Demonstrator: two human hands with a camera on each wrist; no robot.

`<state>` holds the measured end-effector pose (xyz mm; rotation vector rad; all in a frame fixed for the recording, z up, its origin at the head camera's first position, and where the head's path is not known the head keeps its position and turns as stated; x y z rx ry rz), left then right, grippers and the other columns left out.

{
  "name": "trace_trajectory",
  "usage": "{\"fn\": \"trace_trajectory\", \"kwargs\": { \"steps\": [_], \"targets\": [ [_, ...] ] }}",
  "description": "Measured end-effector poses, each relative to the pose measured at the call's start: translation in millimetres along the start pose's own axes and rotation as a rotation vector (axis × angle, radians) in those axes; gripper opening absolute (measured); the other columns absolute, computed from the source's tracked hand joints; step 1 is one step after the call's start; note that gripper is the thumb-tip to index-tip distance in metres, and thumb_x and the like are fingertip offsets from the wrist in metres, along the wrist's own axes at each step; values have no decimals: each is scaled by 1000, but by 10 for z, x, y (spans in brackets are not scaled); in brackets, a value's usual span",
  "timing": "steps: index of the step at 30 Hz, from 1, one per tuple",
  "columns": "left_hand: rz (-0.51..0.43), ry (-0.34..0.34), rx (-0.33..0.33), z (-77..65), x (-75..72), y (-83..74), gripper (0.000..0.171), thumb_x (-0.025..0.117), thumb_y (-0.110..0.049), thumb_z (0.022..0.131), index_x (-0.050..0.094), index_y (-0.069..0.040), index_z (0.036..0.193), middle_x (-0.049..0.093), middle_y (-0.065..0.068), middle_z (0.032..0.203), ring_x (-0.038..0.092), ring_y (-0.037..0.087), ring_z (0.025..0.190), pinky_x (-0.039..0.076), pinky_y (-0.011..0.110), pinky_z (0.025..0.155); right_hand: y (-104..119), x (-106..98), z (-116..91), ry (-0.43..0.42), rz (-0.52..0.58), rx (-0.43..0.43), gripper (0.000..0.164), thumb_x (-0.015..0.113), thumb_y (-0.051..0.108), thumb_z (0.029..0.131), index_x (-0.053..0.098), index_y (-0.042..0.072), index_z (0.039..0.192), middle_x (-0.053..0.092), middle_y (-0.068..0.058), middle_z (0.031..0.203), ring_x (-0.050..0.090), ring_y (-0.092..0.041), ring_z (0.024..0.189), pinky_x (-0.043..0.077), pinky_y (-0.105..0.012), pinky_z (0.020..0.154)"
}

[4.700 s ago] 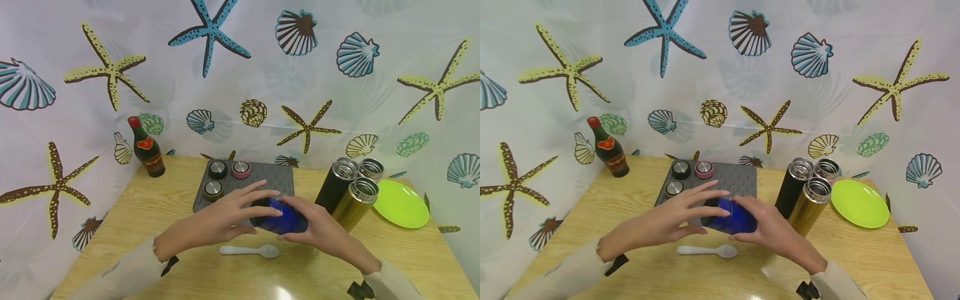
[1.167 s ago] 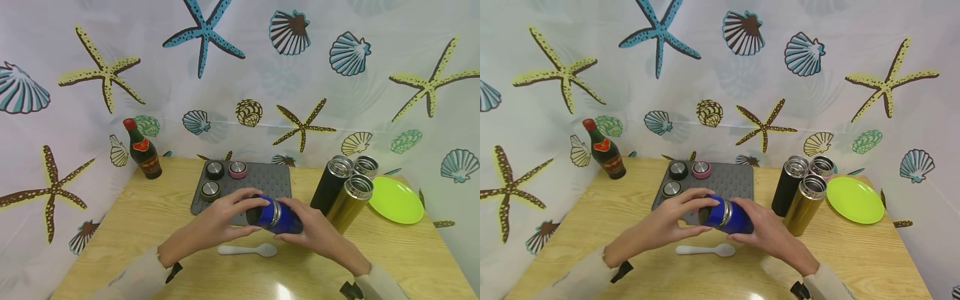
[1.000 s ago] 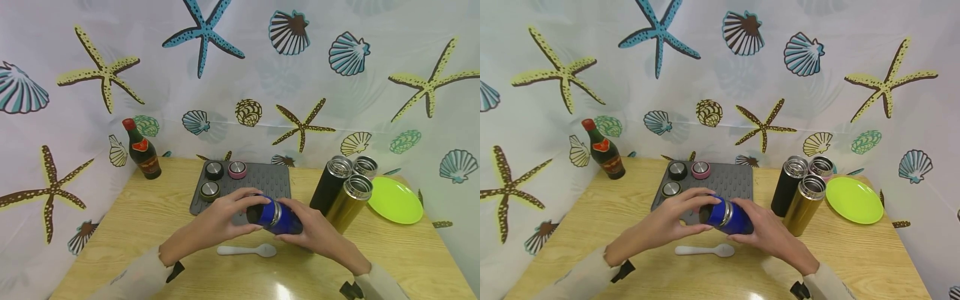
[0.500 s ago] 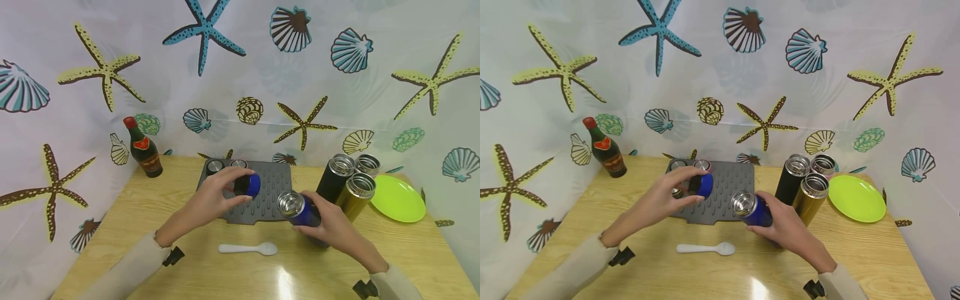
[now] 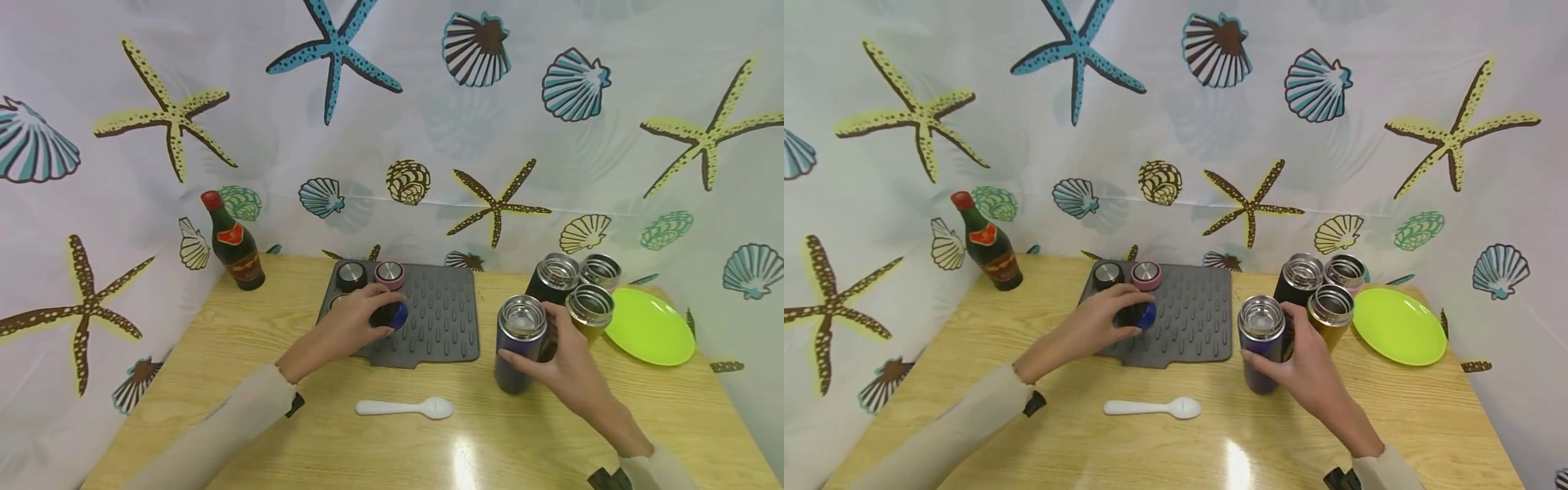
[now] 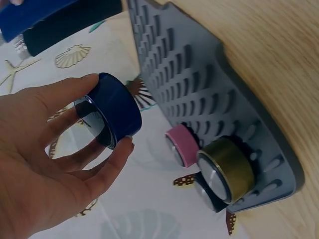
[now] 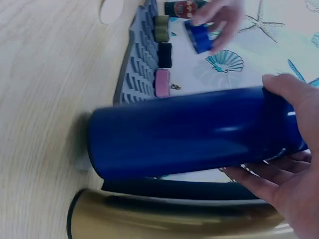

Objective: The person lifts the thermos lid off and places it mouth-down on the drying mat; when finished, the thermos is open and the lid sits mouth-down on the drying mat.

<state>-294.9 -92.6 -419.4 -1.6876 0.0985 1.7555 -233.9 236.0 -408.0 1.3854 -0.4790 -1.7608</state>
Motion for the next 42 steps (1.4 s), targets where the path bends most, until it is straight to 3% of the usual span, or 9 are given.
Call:
{"fn": "trace_trajectory", "kwargs": {
  "steps": [3,6,12,16,20,23,29,36,42],
  "targets": [
    [44,48,-7,75,147,65,58,83,-18,92,62,-19,146,56,18,148,60,39,128,57,54,97,-13,-67,-43,0,11,17,87,92,22,82,38,2,147,64,-18,132,67,-34,118,58,-28,92],
    [80,79,-3,133,271,117,58,83,-18,92,63,-18,146,56,18,147,61,39,127,57,54,99,-23,-114,-90,-16,-3,23,87,93,22,82,38,2,146,63,-19,134,65,-36,122,52,-17,95],
    [155,87,41,216,455,184,58,85,-17,90,64,-16,144,59,19,142,65,40,120,57,54,97,-71,-103,-157,-125,-57,7,85,95,18,79,40,-1,142,65,-21,132,64,-37,122,50,-34,101],
    [174,85,52,229,520,217,57,86,-15,88,66,-14,141,61,21,139,65,41,119,56,54,97,-135,-27,-137,-146,-37,16,86,93,17,80,39,0,144,62,-20,136,62,-35,125,47,-25,102],
    [185,91,37,247,575,245,55,86,-17,89,67,-15,141,61,20,139,65,41,118,56,54,98,-193,6,-103,-160,-19,39,87,91,17,84,35,1,148,59,-22,140,62,-37,127,53,-43,103],
    [189,85,24,262,588,257,54,86,-18,89,67,-15,140,62,19,138,65,40,118,56,54,99,-229,9,-69,-177,6,63,88,89,19,86,32,1,152,57,-23,144,60,-40,130,51,-59,103],
    [201,100,0,296,599,284,53,85,-20,91,67,-16,140,62,20,140,65,40,119,56,54,99,-241,28,-7,-181,28,144,92,84,30,91,27,4,158,51,-24,149,57,-44,134,49,-63,105],
    [185,128,-28,326,612,298,52,82,-22,93,65,-16,142,60,21,143,64,41,121,55,54,101,-136,1,-29,-150,-195,279,88,76,49,95,33,-6,149,58,-33,136,64,-52,120,54,-64,98],
    [173,127,-52,337,602,317,54,83,-22,93,65,-13,143,61,20,142,63,40,125,53,54,105,-82,10,0,-129,-227,322,82,72,48,98,36,-12,140,61,-38,129,67,-53,114,56,-63,94]
  ]
}}
Point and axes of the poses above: each hand's wrist, its own z-axis towards the middle knuckle, its own x-axis out of the palm, y = z × x, the point moved 5 cm from there along z, towards the middle knuckle
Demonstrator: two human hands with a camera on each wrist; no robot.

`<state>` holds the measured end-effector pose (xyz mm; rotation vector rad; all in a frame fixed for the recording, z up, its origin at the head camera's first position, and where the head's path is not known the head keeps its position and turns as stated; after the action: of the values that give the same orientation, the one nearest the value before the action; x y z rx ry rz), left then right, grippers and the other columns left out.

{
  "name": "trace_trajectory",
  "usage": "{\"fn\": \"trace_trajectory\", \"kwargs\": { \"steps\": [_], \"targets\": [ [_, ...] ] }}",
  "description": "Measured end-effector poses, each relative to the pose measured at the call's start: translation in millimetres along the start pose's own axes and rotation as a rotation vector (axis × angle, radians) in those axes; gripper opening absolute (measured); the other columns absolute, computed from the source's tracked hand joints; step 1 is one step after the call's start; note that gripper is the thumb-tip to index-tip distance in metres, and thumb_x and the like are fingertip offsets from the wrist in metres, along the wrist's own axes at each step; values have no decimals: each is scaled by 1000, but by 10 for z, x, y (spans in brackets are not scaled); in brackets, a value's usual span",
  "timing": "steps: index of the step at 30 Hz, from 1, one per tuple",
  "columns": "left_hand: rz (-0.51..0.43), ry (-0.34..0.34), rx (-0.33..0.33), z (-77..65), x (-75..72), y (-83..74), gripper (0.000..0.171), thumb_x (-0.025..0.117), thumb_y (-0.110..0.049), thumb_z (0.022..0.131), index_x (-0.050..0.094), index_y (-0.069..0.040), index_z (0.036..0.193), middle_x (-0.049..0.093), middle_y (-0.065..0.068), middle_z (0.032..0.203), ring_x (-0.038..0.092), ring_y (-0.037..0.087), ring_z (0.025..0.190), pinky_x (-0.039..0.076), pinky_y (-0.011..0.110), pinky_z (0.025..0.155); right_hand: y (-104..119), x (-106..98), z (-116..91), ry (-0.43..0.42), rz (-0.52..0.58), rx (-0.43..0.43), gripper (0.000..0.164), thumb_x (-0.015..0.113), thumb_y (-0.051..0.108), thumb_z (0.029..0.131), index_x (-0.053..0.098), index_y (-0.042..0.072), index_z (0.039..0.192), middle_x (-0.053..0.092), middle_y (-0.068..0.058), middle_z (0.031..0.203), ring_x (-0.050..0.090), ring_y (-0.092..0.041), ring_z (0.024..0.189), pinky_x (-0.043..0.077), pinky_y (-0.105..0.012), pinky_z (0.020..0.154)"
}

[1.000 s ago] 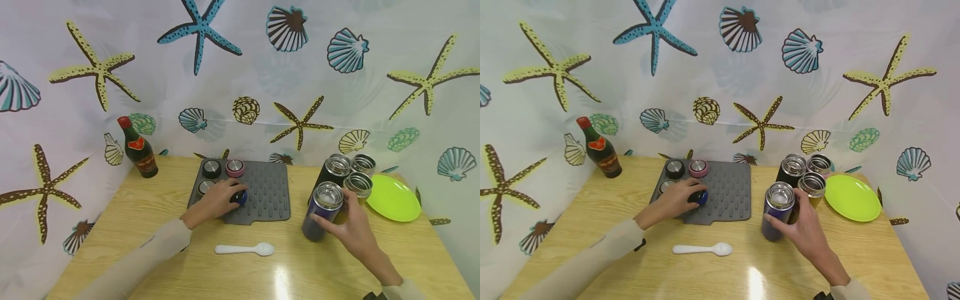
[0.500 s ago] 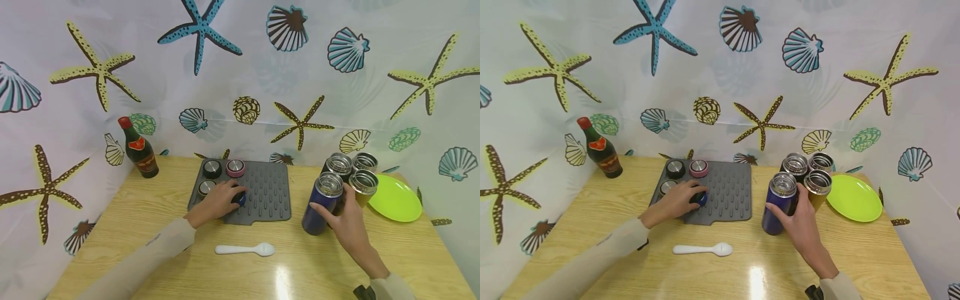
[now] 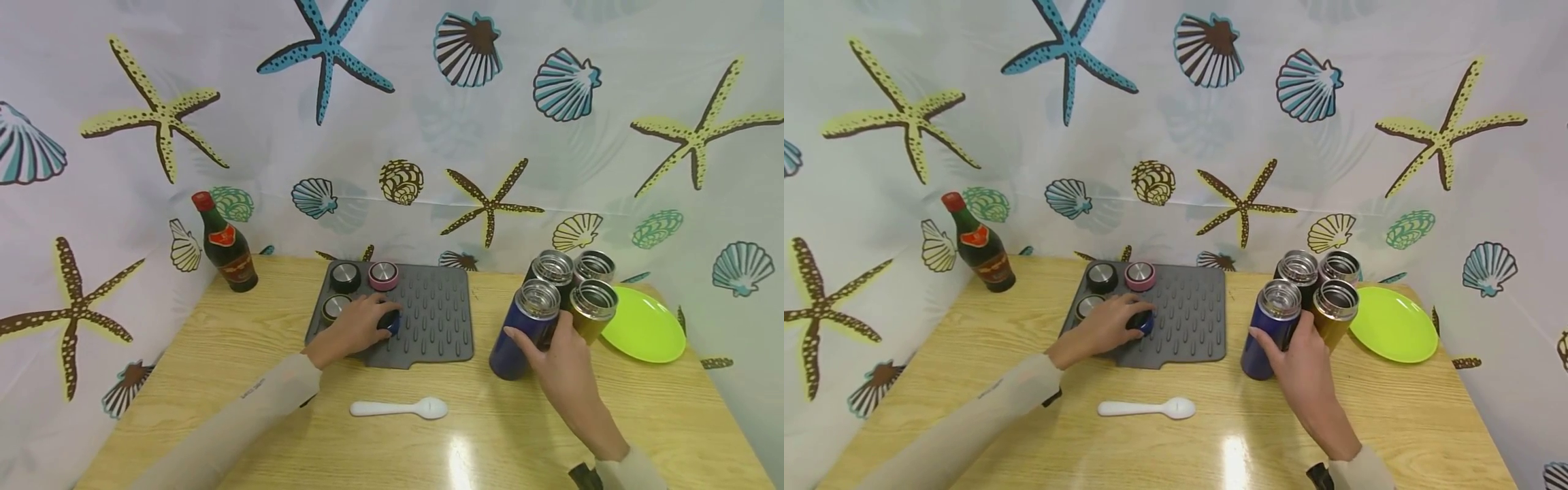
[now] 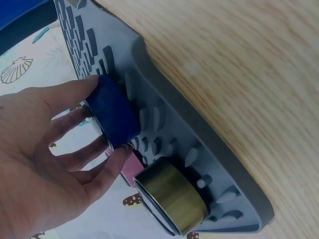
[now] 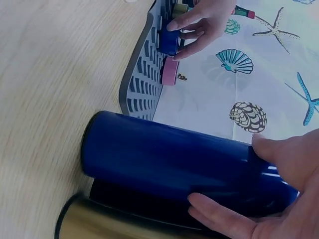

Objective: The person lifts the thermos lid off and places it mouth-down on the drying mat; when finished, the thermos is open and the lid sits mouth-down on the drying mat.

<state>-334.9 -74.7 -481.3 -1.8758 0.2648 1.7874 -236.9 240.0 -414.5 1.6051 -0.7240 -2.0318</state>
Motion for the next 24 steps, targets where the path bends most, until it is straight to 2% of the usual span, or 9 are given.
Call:
{"fn": "trace_trajectory", "kwargs": {
  "steps": [8,13,18,21,24],
  "targets": [
    [-28,-13,6,33,-18,-5,55,82,-19,93,64,-8,143,61,22,141,61,40,127,50,55,108,42,8,54,-42,-119,-15,75,68,48,101,42,-19,124,64,-44,108,70,-57,96,60,-62,80],
    [-23,-9,-19,66,-14,4,55,81,-18,93,63,-9,144,61,22,140,60,39,127,49,55,108,36,7,58,-25,-135,4,76,67,49,102,42,-19,125,63,-45,112,70,-57,99,60,-62,82],
    [-29,14,-48,95,-6,17,55,80,-18,95,61,-9,145,59,22,143,58,40,130,48,55,110,32,-3,75,33,-146,30,81,65,51,102,42,-21,128,63,-46,115,70,-56,100,60,-61,83],
    [-33,16,-41,98,0,19,55,80,-19,95,61,-9,146,58,22,143,58,40,129,48,55,110,48,-36,75,75,-162,-8,73,68,45,102,49,-23,121,67,-41,104,74,-50,86,63,-55,73],
    [-33,12,-18,80,-4,20,57,80,-20,95,60,-9,146,59,22,142,58,42,128,49,56,109,78,-76,57,142,-183,-58,51,72,37,100,61,-13,94,67,-22,76,67,-30,61,55,-40,54]
  ]
}}
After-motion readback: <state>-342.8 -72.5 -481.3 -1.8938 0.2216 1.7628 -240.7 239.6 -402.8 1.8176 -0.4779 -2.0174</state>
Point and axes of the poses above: each hand's wrist, its own z-axis towards the middle knuckle, its own x-axis out of the palm, y = z × x, the point moved 5 cm from there along z, towards the middle knuckle
